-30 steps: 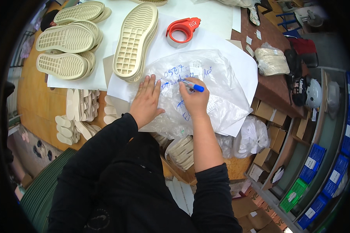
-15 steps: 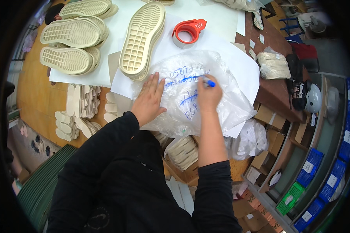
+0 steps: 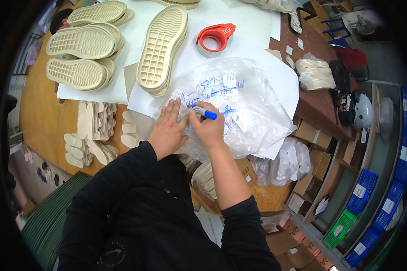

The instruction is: The person unpacks white slippers from a cardboard box, writes on the plastic packaging with a blue marker, and repacks the slippers into plastic bags. The person moves between the floor and a table, handling multiple slippers and bags.

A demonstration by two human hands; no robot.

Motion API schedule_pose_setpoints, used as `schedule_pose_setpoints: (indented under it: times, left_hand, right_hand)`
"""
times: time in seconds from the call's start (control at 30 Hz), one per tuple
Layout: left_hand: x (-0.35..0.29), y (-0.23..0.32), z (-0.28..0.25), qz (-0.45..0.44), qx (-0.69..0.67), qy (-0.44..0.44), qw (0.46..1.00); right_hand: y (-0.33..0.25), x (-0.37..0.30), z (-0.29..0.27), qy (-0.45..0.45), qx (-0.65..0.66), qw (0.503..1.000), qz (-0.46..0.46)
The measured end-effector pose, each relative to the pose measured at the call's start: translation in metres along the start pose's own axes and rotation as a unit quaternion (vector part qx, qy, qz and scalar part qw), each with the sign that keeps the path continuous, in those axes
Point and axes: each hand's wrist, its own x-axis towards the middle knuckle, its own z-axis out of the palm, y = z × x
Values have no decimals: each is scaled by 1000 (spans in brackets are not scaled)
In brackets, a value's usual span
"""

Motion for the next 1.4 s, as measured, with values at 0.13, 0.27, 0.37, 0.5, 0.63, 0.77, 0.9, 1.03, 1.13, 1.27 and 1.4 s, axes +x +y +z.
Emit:
schedule_pose_setpoints:
  times: [0.13, 0.27, 0.37, 0.5, 0.63, 0.77, 0.9, 1.03, 1.13, 1.27, 1.4]
  left_hand:
    - [-1, 0, -2, -6, 20, -12, 1000]
    - [-1, 1, -12, -10, 16, -13, 1000]
    - [1, 11, -19, 53, -4, -12, 999]
    - [7, 33, -15, 175, -7, -6, 984]
    - [16, 41, -7, 121, 86, -92, 985]
    - [21, 38, -2, 102, 123, -128, 979]
    - [23, 37, 1, 97, 111, -125, 981]
    - [23, 37, 3, 94, 124, -131, 979]
    - [24, 35, 5, 97, 117, -129, 980]
    - [25, 34, 4, 91, 114, -139, 980]
    - [26, 34, 2, 89, 117, -142, 979]
  right_hand:
    - [-3, -3, -10, 16, 8, 999, -45]
    - [18, 1, -42, 130, 109, 985, -35]
    - [35, -2, -80, 185, 76, 980, -15]
    - [47, -13, -109, 180, 15, 983, 18]
    - [50, -27, -107, 119, 68, 990, 15]
    - [53, -39, -93, 74, 21, 996, 54]
    - [60, -38, -82, 17, -112, 989, -97]
    - [68, -26, -81, 151, -72, 986, -10]
    - [70, -25, -81, 152, -55, 987, 23]
    - [71, -37, -75, -70, -195, 964, -165]
    - [73, -35, -79, 78, -88, 993, 29]
